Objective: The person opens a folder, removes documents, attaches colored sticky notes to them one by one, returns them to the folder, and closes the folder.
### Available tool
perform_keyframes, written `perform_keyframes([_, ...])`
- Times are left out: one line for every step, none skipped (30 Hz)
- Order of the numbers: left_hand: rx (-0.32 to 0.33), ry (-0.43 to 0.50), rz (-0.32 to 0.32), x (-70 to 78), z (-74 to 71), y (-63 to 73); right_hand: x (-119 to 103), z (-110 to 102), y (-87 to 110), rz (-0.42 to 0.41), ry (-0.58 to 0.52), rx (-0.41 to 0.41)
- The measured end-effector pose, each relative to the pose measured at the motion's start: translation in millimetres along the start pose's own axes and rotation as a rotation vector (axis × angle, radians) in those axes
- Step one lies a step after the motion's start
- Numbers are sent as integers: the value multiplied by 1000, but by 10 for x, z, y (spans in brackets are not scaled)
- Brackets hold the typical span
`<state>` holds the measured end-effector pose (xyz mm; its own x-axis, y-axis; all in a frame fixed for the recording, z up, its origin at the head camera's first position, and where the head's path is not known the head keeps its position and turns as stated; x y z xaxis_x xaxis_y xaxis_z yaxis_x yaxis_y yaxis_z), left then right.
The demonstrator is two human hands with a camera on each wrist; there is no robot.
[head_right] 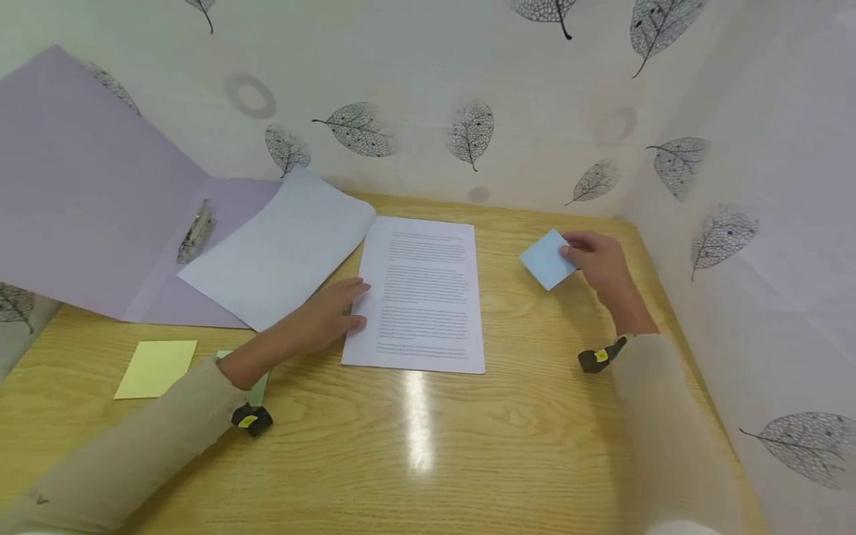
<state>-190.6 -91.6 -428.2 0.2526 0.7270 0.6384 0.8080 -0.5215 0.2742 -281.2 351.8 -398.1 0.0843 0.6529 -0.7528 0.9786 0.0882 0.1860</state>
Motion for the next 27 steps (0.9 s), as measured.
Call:
perform_keyframes([12,26,-2,35,-15,-4,-113,88,49,-13,-23,-19])
perform_keyframes([29,56,4,79,-27,-19,-228,180,97,-23,-42,-39])
perform_keyframes([44,97,16,130,-37,-38,-342,275,141,-39,-64,-57])
perform_keyframes([58,143,32,191,-47,-60,-463,369,196,-58,-79,-84])
perform_keyframes([69,201,52,254,-57,-80,-581,466,248,-78,-92,-110])
perform_keyframes([78,267,77,320,-67,-102,-688,562,293,-95,-102,-135])
perform_keyframes([87,334,107,381,-75,-128,-785,653,331,-117,-106,-157])
perform_keyframes([88,405,145,431,-78,-161,-877,739,366,-142,-106,-174])
perform_keyframes([80,479,185,482,-81,-190,-961,821,397,-169,-102,-187])
perform_keyframes([65,550,220,520,-80,-219,-1039,897,426,-196,-97,-202])
perform_keyframes([49,620,247,552,-80,-239,-1103,968,448,-220,-87,-218])
perform_keyframes([30,676,266,577,-78,-257,-1161,1032,468,-242,-77,-232])
perform_keyframes([9,721,278,595,-72,-273,-1207,1086,486,-264,-66,-242])
perform_keyframes([-10,756,280,609,-68,-282,-1247,1133,500,-277,-52,-245])
perform_keyframes([-24,778,276,615,-65,-286,-1279,1171,516,-285,-50,-247])
perform_keyframes([-32,798,267,610,-59,-288,-1303,1203,527,-290,-52,-244])
perform_keyframes([-36,814,251,606,-57,-285,-1319,1229,537,-290,-59,-236])
perform_keyframes([-40,823,238,596,-53,-285,-1334,1248,545,-290,-70,-224])
perform_keyframes([-40,836,228,584,-50,-286,-1343,1262,554,-290,-81,-210])
perform_keyframes([-36,853,220,572,-50,-285,-1350,1274,562,-292,-97,-196])
perform_keyframes([-29,871,216,562,-53,-286,-1355,1284,570,-296,-116,-187])
perform_keyframes([-15,891,213,554,-60,-287,-1359,1294,577,-306,-125,-180])
perform_keyframes([4,903,213,549,-72,-288,-1363,1302,585,-321,-137,-176])
perform_keyframes([32,911,213,545,-88,-288,-1367,1308,593,-341,-146,-176])
perform_keyframes([68,918,214,541,-108,-289,-1378,1313,606,-369,-147,-180])
perform_keyframes([108,923,217,539,-131,-287,-1390,1319,620,-400,-137,-186])
perform_keyframes([146,923,217,537,-154,-284,-1403,1326,634,-435,-131,-197])
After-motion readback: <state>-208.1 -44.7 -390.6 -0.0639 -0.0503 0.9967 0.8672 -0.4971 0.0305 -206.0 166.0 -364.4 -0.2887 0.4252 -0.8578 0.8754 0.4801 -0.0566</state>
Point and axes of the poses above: each hand's wrist, its own y-axis away from the middle knuckle, its own z-axis out of the palm, x = y × z, the point moved 4 cm from there along -y, towards the middle knuckle, and after that the axes turned 8 degrees about -x, right-handed, at the moved point
